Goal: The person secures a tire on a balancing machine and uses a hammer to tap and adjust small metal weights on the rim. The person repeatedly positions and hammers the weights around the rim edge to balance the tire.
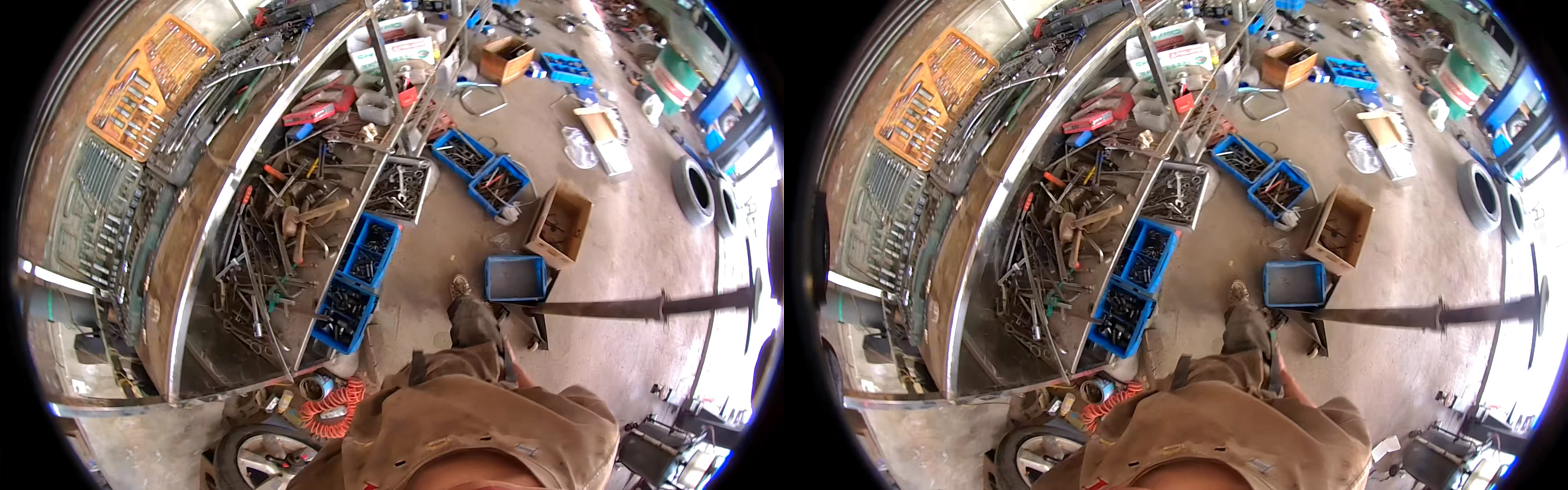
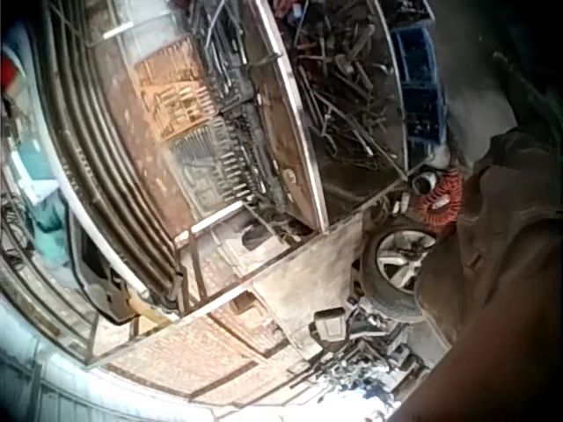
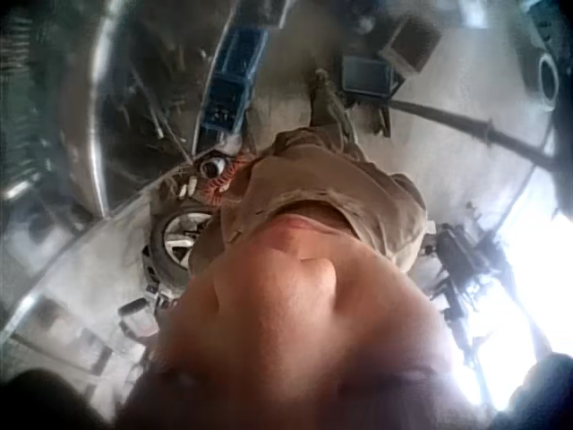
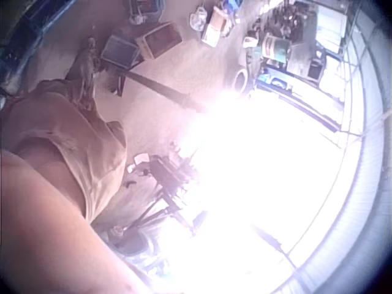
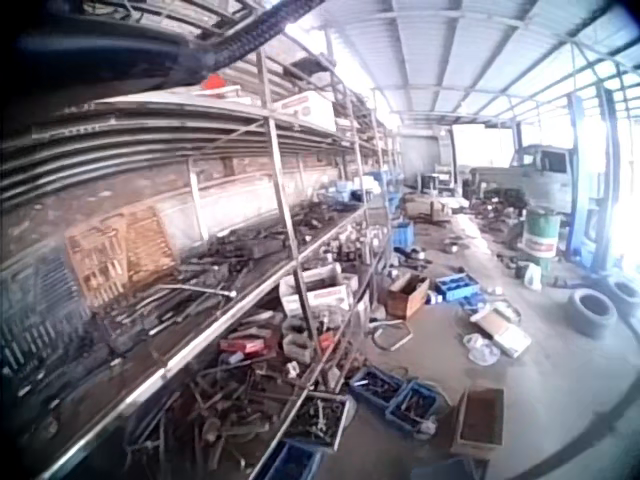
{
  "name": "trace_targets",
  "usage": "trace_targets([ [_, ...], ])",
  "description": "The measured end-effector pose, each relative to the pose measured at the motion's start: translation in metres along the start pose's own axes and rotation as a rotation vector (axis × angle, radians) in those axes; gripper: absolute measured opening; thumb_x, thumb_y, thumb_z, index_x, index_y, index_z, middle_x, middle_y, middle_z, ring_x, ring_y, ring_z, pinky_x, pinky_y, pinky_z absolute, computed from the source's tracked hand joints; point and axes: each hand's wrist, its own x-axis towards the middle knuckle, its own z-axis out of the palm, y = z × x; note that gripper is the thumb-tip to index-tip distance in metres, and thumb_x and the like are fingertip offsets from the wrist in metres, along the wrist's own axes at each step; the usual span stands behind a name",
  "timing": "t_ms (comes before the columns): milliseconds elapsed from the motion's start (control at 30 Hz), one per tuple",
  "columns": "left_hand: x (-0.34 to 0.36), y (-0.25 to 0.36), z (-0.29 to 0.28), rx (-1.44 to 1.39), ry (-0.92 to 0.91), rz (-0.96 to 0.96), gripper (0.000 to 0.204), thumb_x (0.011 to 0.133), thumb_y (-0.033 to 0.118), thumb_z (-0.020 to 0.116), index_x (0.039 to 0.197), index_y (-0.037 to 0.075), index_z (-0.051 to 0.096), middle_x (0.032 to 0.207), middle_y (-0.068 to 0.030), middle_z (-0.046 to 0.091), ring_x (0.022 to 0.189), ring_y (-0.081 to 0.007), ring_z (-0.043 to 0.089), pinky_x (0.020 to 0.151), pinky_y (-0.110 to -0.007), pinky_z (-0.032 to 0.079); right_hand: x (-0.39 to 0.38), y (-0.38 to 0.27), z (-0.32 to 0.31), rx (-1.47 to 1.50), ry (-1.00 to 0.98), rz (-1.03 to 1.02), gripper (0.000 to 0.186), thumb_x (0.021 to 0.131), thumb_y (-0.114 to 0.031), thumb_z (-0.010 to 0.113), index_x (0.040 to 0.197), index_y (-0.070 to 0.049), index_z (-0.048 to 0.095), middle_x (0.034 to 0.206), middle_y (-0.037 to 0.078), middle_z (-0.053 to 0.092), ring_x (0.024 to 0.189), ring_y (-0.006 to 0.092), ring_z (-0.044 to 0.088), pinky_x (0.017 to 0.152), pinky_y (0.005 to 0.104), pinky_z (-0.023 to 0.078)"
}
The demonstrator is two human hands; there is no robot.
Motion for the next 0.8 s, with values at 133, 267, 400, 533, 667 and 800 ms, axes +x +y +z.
trace_targets([
  [133, 0.025, 0.094, 0.057, -0.106, 0.027, -0.046, 0.05, 0.108, 0.038, 0.054, 0.136, -0.002, 0.056, 0.126, -0.0214, 0.064, 0.112, -0.0351, 0.061, 0.096, -0.045, 0.051, 0.022, -0.158, -0.019, -0.045, -0.015, -0.17, 0.078, 0.095, -0.071, 0.053, 0.146, -0.012, 0.057, 0.137, 0.014, 0.067, 0.099, 0.0345, 0.071, 0.081, 0.0463, 0.056],
  [267, 0.074, 0.193, 0.117, -0.227, 0.022, -0.041, 0.052, 0.108, 0.041, 0.053, 0.139, -0.001, 0.056, 0.129, -0.0208, 0.064, 0.116, -0.034, 0.061, 0.098, -0.045, 0.05, 0.04, -0.274, -0.048, -0.11, -0.091, -0.218, 0.077, 0.096, -0.071, 0.054, 0.144, -0.011, 0.058, 0.135, 0.014, 0.068, 0.1, 0.0358, 0.07, 0.083, 0.0468, 0.057],
  [400, 0.121, 0.274, 0.167, -0.332, -0.01, -0.066, 0.055, 0.108, 0.044, 0.052, 0.142, 0.0, 0.055, 0.133, -0.0202, 0.063, 0.121, -0.0328, 0.06, 0.101, -0.045, 0.05, 0.068, -0.363, -0.094, -0.169, -0.146, -0.149, 0.077, 0.096, -0.071, 0.055, 0.142, -0.01, 0.058, 0.133, 0.015, 0.069, 0.101, 0.0371, 0.07, 0.085, 0.0473, 0.058],
  [533, 0.194, 0.373, 0.206, -0.414, -0.087, -0.054, 0.058, 0.109, 0.046, 0.052, 0.144, 0.001, 0.055, 0.136, -0.0196, 0.062, 0.125, -0.0316, 0.059, 0.103, -0.044, 0.049, 0.102, -0.48, -0.135, -0.155, -0.203, -0.059, 0.077, 0.096, -0.071, 0.055, 0.14, -0.009, 0.059, 0.131, 0.015, 0.07, 0.102, 0.0384, 0.07, 0.087, 0.0478, 0.058],
  [667, 0.232, 0.471, 0.228, -0.438, -0.15, -0.052, 0.06, 0.109, 0.049, 0.051, 0.147, 0.002, 0.054, 0.139, -0.019, 0.061, 0.13, -0.0305, 0.058, 0.105, -0.044, 0.049, 0.104, -0.634, -0.144, 0.146, -0.494, 0.007, 0.076, 0.096, -0.071, 0.056, 0.138, -0.008, 0.059, 0.129, 0.016, 0.071, 0.103, 0.0396, 0.069, 0.089, 0.0483, 0.059],
  [800, 0.257, 0.552, 0.237, -0.407, -0.25, -0.119, 0.063, 0.109, 0.051, 0.05, 0.149, 0.003, 0.054, 0.142, -0.0184, 0.061, 0.134, -0.0293, 0.057, 0.107, -0.044, 0.048, 0.109, -0.808, -0.139, 0.616, -0.945, -0.27, 0.075, 0.099, -0.067, 0.054, 0.142, -0.006, 0.056, 0.133, 0.018, 0.069, 0.118, 0.0422, 0.066, 0.099, 0.0544, 0.058],
])
